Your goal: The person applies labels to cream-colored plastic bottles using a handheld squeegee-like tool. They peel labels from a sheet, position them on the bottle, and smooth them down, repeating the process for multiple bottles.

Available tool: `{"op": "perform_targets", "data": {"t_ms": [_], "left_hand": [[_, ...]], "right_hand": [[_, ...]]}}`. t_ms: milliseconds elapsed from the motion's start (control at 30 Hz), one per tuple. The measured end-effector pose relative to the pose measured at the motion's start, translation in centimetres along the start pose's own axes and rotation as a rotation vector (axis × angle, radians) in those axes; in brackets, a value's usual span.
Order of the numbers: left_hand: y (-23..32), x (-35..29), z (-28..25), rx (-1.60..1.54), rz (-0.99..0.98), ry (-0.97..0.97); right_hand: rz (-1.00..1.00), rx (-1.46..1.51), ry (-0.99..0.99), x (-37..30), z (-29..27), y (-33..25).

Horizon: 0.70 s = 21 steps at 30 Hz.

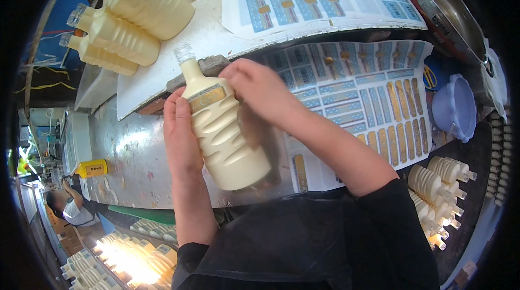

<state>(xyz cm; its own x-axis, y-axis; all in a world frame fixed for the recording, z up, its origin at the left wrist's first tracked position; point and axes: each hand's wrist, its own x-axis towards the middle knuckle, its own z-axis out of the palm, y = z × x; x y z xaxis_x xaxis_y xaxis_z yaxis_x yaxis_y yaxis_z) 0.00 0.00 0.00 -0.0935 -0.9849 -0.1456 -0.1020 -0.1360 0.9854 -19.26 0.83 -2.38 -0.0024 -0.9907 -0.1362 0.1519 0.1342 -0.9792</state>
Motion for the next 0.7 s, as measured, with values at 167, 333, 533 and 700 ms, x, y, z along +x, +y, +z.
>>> {"op": "perform_targets", "data": {"t_ms": [167, 333, 533, 700], "left_hand": [[-1.0, -0.1, -0.3, -0.342, -0.048, -0.062], [-1.4, 0.0, -0.3, -0.234, -0.009, -0.068], [-2.2, 0.4, -1.0, -0.402, -0.048, -0.113], [-1.4, 0.0, -0.6, -0.329, -0.01, -0.112]], "right_hand": [[0.078, 0.455, 0.136, -0.8, -2.4, -1.8], [-0.151, 0.0, 0.278, -2.2, -0.4, -1.4], [-0.046, 0.107, 0.239, -2.4, -1.1, -1.9], [0.056, -0.156, 0.054, -1.4, 1.1, -1.2]]}}
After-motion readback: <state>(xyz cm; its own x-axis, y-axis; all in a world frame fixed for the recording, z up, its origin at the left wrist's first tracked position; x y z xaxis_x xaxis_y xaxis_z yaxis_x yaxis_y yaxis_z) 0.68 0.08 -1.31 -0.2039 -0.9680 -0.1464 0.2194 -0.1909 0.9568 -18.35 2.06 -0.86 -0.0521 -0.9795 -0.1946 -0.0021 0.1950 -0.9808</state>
